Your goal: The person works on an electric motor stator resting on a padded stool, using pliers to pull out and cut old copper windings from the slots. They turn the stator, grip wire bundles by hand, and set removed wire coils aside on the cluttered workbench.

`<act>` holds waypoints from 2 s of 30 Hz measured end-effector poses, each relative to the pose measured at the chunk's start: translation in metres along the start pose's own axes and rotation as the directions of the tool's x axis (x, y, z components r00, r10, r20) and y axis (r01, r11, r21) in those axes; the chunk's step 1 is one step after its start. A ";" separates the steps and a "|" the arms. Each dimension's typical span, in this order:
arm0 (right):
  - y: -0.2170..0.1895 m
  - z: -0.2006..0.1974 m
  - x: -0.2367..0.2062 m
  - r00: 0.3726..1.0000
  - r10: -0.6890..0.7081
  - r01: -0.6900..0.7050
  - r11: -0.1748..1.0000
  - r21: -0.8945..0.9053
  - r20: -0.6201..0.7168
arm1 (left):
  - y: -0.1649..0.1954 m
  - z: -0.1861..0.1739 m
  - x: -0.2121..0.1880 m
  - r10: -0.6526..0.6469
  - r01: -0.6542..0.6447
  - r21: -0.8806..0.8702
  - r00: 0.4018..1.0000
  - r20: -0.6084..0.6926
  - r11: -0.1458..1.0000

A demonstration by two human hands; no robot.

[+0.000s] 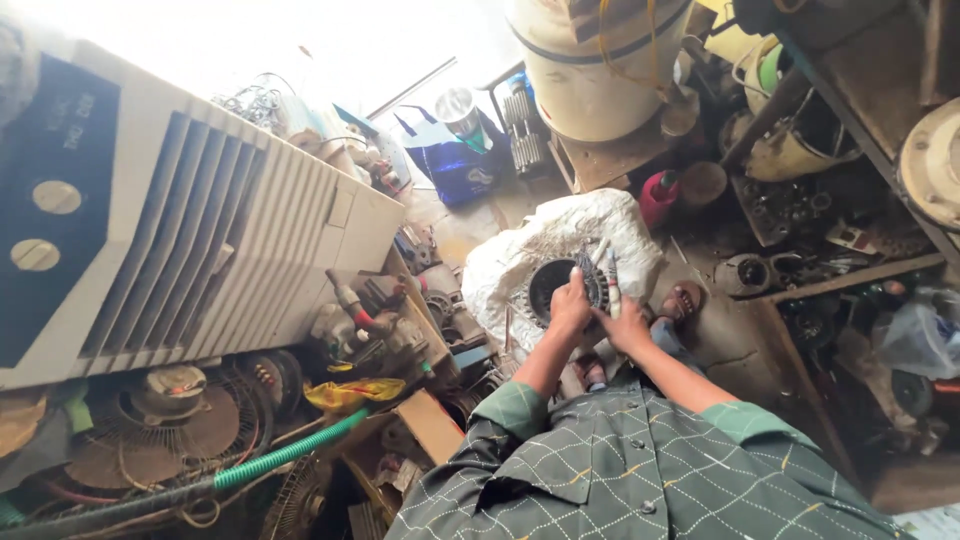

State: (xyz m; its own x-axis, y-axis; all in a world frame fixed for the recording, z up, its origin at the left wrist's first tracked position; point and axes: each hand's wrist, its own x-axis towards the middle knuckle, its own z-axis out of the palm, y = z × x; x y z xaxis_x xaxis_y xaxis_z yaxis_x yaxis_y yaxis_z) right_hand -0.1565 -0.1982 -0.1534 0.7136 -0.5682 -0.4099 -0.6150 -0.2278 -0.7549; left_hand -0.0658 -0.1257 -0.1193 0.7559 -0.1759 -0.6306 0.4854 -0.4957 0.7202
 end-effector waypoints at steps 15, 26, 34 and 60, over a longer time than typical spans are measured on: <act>0.006 -0.007 0.016 0.988 -0.152 0.153 0.987 -0.054 0.027 | -0.006 0.011 0.030 0.087 -0.092 -0.047 0.992 -0.096 0.995; 0.013 0.005 0.013 0.983 -0.183 0.185 0.982 -0.050 0.028 | -0.034 -0.001 0.025 0.139 -0.143 -0.073 0.989 -0.058 0.987; 0.024 0.005 0.009 0.991 -0.118 0.121 0.992 -0.044 0.059 | -0.021 -0.009 0.019 0.087 -0.097 -0.315 0.995 -0.043 0.944; -0.084 -0.019 -0.070 0.920 -0.250 -0.139 0.511 0.848 0.301 | -0.012 -0.130 -0.089 0.513 0.490 -0.792 0.815 0.269 -0.363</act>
State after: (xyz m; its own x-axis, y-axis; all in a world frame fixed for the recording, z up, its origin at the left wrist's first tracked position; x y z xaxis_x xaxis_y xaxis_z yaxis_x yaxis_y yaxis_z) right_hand -0.1610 -0.1538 -0.0516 0.9113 -0.2279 -0.3429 -0.1288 0.6333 -0.7631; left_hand -0.0815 0.0066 -0.0347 0.7471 -0.6264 -0.2223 0.5421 0.7678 -0.3416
